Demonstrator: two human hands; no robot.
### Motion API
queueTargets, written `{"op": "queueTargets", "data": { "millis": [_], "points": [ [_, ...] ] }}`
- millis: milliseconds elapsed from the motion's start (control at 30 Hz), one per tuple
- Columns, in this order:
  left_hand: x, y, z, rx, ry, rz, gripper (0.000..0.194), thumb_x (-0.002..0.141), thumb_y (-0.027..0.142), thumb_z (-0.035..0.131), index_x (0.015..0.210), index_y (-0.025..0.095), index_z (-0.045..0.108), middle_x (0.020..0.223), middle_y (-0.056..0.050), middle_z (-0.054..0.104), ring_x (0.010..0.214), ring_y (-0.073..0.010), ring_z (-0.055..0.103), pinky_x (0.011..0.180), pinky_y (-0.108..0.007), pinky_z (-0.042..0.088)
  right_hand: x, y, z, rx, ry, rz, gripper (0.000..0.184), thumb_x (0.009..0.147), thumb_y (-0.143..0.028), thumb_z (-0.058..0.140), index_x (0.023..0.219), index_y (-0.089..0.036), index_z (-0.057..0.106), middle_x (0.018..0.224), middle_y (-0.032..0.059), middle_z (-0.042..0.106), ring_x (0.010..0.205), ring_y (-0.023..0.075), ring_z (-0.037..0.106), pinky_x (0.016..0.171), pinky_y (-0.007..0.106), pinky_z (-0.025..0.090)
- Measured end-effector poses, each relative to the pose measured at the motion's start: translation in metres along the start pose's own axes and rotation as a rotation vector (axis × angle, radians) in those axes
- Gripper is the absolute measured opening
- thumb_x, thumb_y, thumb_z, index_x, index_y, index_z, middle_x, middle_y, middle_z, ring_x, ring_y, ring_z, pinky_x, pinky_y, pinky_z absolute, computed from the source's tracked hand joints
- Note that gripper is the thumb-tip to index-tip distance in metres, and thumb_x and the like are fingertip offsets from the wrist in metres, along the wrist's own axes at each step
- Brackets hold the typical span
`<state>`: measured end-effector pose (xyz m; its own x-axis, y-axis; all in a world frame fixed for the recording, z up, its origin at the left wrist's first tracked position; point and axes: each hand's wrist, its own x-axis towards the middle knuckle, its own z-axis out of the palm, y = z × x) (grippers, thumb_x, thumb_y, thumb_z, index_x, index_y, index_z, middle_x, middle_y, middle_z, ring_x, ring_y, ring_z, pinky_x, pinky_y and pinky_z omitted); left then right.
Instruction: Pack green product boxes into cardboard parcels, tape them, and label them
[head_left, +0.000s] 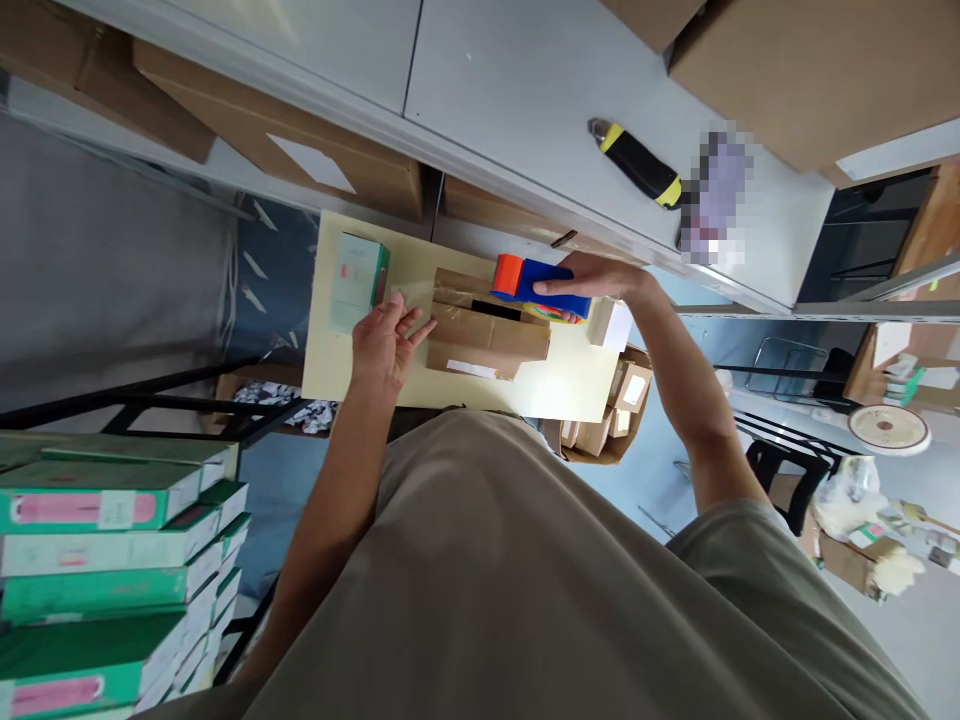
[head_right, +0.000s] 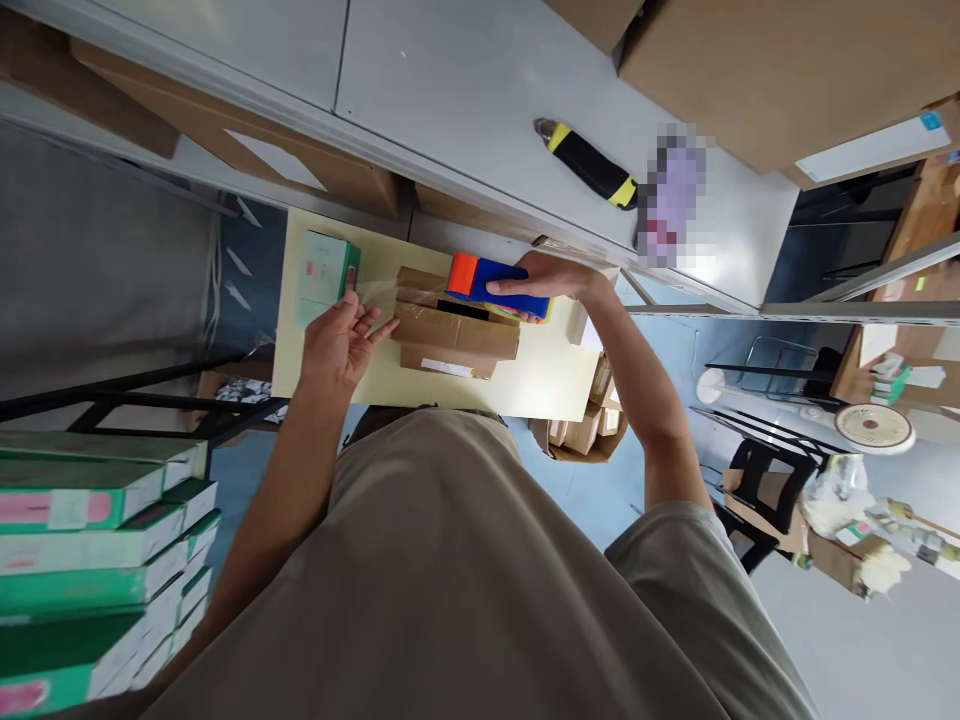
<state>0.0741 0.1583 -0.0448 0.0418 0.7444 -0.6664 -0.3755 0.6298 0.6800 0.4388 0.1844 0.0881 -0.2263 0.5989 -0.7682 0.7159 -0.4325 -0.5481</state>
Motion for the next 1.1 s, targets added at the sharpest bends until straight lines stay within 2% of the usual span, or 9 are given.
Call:
{"op": "queueTargets", "data": {
  "millis": [100, 200, 400, 500, 667, 800, 900, 1000, 1100],
  "points": [
    [-0.004, -0.003, -0.011, 0.001, 0.015, -0.026, 0.051, 0.077, 0.053, 0.102, 0.088, 0.024, 0.062, 0.086, 0.0, 0.066, 0.091, -0.0205, 0.076, 0.104, -0.057, 0.071, 0.009, 0.007, 0.02, 0.013, -0.113, 0.018, 0.078, 0.082, -0.095, 0.08, 0.077, -0.017, 0.075, 0.067, 0.0043, 0.071, 0.065, 0.0161, 0.066, 0.061, 0.029, 0.05],
    [-0.004, -0.008, -0.021, 0.026, 0.007, -0.025, 0.049, 0.078, 0.051, 0.1, 0.088, 0.025, 0.061, 0.084, 0.001, 0.065, 0.092, -0.0206, 0.075, 0.106, -0.057, 0.07, 0.008, 0.013, 0.045, 0.109, -0.212, 0.04, 0.077, 0.081, -0.094, 0.082, 0.078, -0.018, 0.075, 0.067, 0.005, 0.073, 0.063, 0.0172, 0.069, 0.061, 0.03, 0.054],
    [0.0, -0.015, -0.032, 0.088, 0.027, 0.039, 0.047, 0.079, 0.052, 0.099, 0.088, 0.025, 0.062, 0.084, 0.001, 0.064, 0.089, -0.0177, 0.073, 0.098, -0.043, 0.069, -0.007, 0.02, 0.08, 0.109, -0.154, 0.056, 0.07, 0.08, -0.085, 0.089, 0.086, -0.016, 0.079, 0.067, 0.0041, 0.074, 0.06, 0.0171, 0.069, 0.058, 0.031, 0.052],
    [0.002, -0.018, -0.034, 0.141, 0.046, 0.092, 0.044, 0.08, 0.05, 0.098, 0.089, 0.024, 0.064, 0.084, 0.001, 0.065, 0.084, -0.0147, 0.071, 0.094, -0.035, 0.067, -0.012, 0.022, 0.086, 0.105, -0.128, 0.076, 0.069, 0.08, -0.082, 0.091, 0.09, -0.015, 0.079, 0.068, 0.0046, 0.075, 0.061, 0.0174, 0.07, 0.058, 0.03, 0.052],
    [0.004, -0.03, -0.03, 0.212, 0.061, 0.12, 0.042, 0.079, 0.05, 0.096, 0.087, 0.022, 0.065, 0.08, 0.003, 0.065, 0.076, -0.0118, 0.067, 0.085, -0.029, 0.064, -0.016, 0.023, 0.087, 0.115, -0.144, 0.155, 0.064, 0.078, -0.079, 0.093, 0.083, -0.017, 0.078, 0.066, 0.0052, 0.074, 0.059, 0.0186, 0.069, 0.058, 0.033, 0.054],
    [0.002, -0.038, -0.028, 0.202, 0.035, 0.097, 0.049, 0.08, 0.058, 0.094, 0.09, 0.023, 0.063, 0.081, 0.003, 0.063, 0.076, -0.013, 0.068, 0.081, -0.03, 0.065, -0.015, 0.02, 0.089, 0.058, -0.119, 0.188, 0.062, 0.077, -0.077, 0.095, 0.082, -0.017, 0.078, 0.065, 0.0051, 0.073, 0.059, 0.0183, 0.067, 0.058, 0.034, 0.053],
    [-0.001, -0.039, -0.032, 0.145, -0.011, 0.03, 0.056, 0.076, 0.063, 0.097, 0.092, 0.024, 0.059, 0.083, 0.003, 0.063, 0.078, -0.0151, 0.071, 0.077, -0.032, 0.067, -0.011, 0.016, 0.089, 0.017, -0.115, 0.195, 0.062, 0.079, -0.077, 0.095, 0.084, -0.017, 0.078, 0.064, 0.0052, 0.071, 0.06, 0.0192, 0.068, 0.059, 0.034, 0.053],
    [-0.003, -0.038, -0.037, 0.061, -0.075, -0.047, 0.059, 0.073, 0.063, 0.1, 0.092, 0.025, 0.058, 0.083, 0.004, 0.064, 0.08, -0.0166, 0.074, 0.082, -0.036, 0.071, -0.006, 0.011, 0.087, -0.017, -0.135, 0.205, 0.063, 0.081, -0.078, 0.093, 0.084, -0.017, 0.077, 0.067, 0.006, 0.073, 0.06, 0.0188, 0.069, 0.06, 0.034, 0.055],
    [0.0, -0.036, -0.041, 0.029, -0.065, -0.053, 0.062, 0.07, 0.062, 0.102, 0.091, 0.025, 0.059, 0.083, 0.004, 0.065, 0.079, -0.016, 0.075, 0.084, -0.038, 0.073, -0.002, 0.01, 0.086, -0.023, -0.176, 0.207, 0.064, 0.082, -0.08, 0.091, 0.081, -0.018, 0.075, 0.07, 0.0065, 0.075, 0.06, 0.0174, 0.069, 0.059, 0.032, 0.056]
  ]
}}
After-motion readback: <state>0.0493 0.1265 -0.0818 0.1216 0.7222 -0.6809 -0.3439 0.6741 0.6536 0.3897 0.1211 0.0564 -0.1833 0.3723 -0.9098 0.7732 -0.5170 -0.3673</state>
